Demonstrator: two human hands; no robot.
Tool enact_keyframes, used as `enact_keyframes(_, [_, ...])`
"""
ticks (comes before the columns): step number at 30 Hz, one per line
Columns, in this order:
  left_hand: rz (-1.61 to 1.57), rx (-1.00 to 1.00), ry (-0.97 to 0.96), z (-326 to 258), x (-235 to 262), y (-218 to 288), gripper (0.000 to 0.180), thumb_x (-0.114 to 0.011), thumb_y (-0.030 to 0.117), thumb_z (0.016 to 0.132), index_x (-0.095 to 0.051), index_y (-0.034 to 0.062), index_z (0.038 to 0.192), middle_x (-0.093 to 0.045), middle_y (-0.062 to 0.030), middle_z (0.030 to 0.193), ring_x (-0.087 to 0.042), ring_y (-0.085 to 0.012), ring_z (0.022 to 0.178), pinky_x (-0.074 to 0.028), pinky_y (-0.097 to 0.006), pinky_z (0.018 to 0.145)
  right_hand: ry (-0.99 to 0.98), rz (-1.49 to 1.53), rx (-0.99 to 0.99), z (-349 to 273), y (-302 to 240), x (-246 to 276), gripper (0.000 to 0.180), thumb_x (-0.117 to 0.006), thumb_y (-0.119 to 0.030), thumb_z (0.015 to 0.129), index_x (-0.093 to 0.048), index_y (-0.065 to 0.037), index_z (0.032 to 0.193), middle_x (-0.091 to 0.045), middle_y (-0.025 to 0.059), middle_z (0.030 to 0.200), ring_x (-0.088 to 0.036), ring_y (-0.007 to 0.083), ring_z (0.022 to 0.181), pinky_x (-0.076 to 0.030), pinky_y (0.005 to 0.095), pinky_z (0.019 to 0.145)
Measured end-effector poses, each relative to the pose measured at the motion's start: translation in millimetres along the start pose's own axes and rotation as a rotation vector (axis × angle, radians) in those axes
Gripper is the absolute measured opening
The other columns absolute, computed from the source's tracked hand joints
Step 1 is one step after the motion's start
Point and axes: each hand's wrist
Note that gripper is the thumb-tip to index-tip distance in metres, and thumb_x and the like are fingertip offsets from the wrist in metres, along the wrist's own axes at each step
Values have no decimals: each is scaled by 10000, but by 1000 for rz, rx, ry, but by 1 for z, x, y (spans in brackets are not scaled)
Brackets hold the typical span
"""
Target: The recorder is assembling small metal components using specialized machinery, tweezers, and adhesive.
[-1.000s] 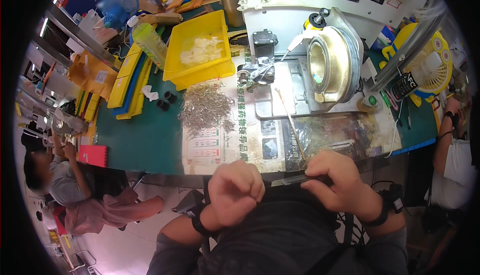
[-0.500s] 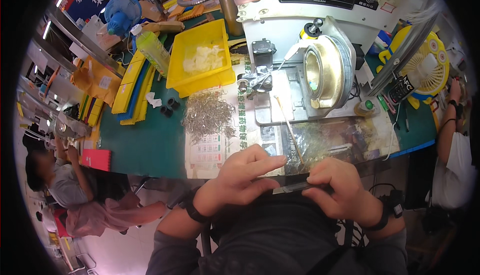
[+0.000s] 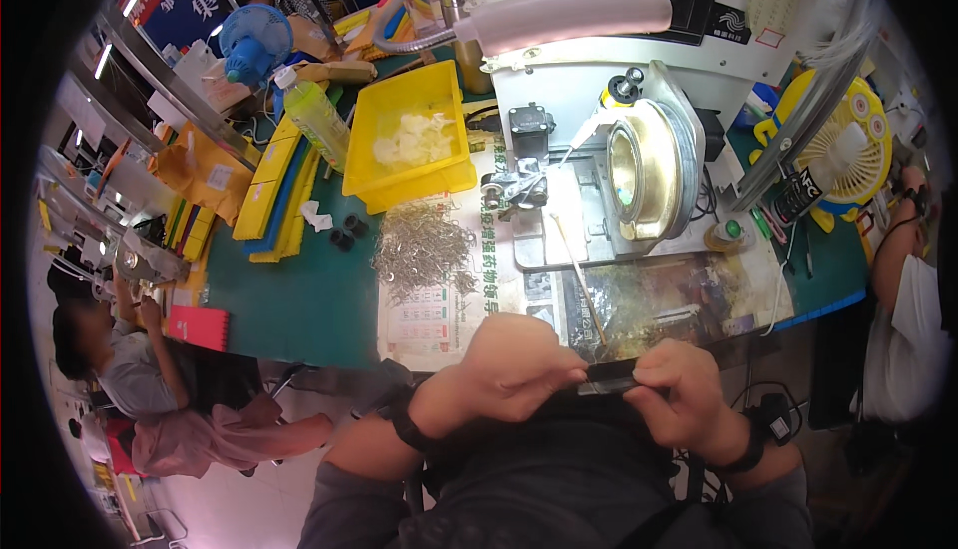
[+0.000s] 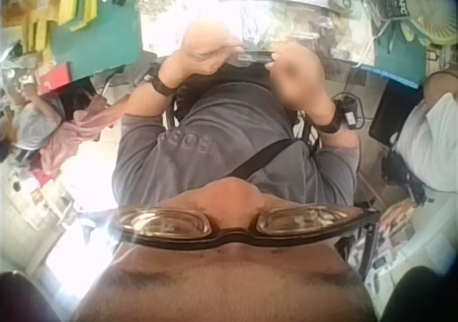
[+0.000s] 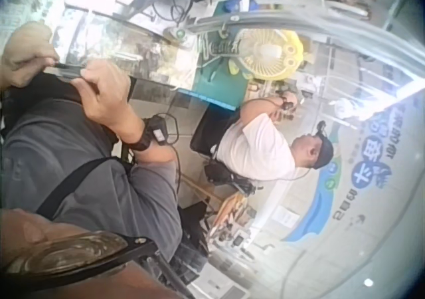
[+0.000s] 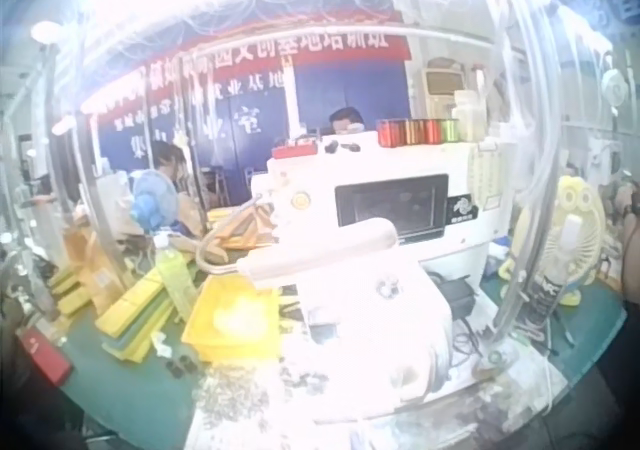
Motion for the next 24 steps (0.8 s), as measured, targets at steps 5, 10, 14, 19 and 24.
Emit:
enact_keyframes(5, [284, 83, 116, -14, 17, -13, 108, -746, 42, 810, -698, 114, 873, -547, -66, 638, -529, -276, 528, -378, -390, 492, -144, 130, 91, -18, 1, 32, 228, -766, -83, 830, -609, -82, 994, -661, 82, 807, -612, 269, 597, -461, 341, 540])
enact_keyframes(10, [373, -29, -224, -8, 31, 26, 337, -723, 93, 792, -726, 182, 1117, -530, -13, 605, -532, -273, 528, -403, -401, 490, 58, -131, -160, -22, 48, 49, 183, -760, -21, 793, -598, -38, 877, -640, 108, 782, -625, 273, 657, -481, 356, 593])
enact_keyframes(14, [637, -39, 2, -8, 97, 8, 163, -692, 92, 854, -754, 115, 1003, -572, -25, 644, -510, -205, 530, -388, -332, 497, 163, -315, -178, -18, 71, 59, 170, -756, 6, 772, -611, -9, 858, -633, 132, 803, -622, 299, 723, -493, 348, 660])
enact_keyframes(19, [253, 637, 592, 64, 181, -77, 237, -621, 199, 1000, -754, 3, 1018, -539, 36, 688, -475, -55, 638, -359, -233, 571, 135, -300, -195, -9, 80, 54, 192, -773, -8, 753, -624, -4, 875, -635, 142, 818, -630, 316, 748, -496, 372, 673])
enact_keyframes(24, [71, 622, 706, 105, 232, -145, 270, -649, 246, 981, -765, 11, 1049, -682, -11, 791, -537, -72, 683, -455, -245, 624, 31, -351, -242, -10, 86, 48, 170, -757, -58, 782, -617, -10, 864, -631, 142, 841, -624, 295, 778, -483, 360, 714])
Point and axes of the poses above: each hand's wrist, its own z-axis towards the middle knuckle, its own x-axis out of the back of the hand, y = z × x
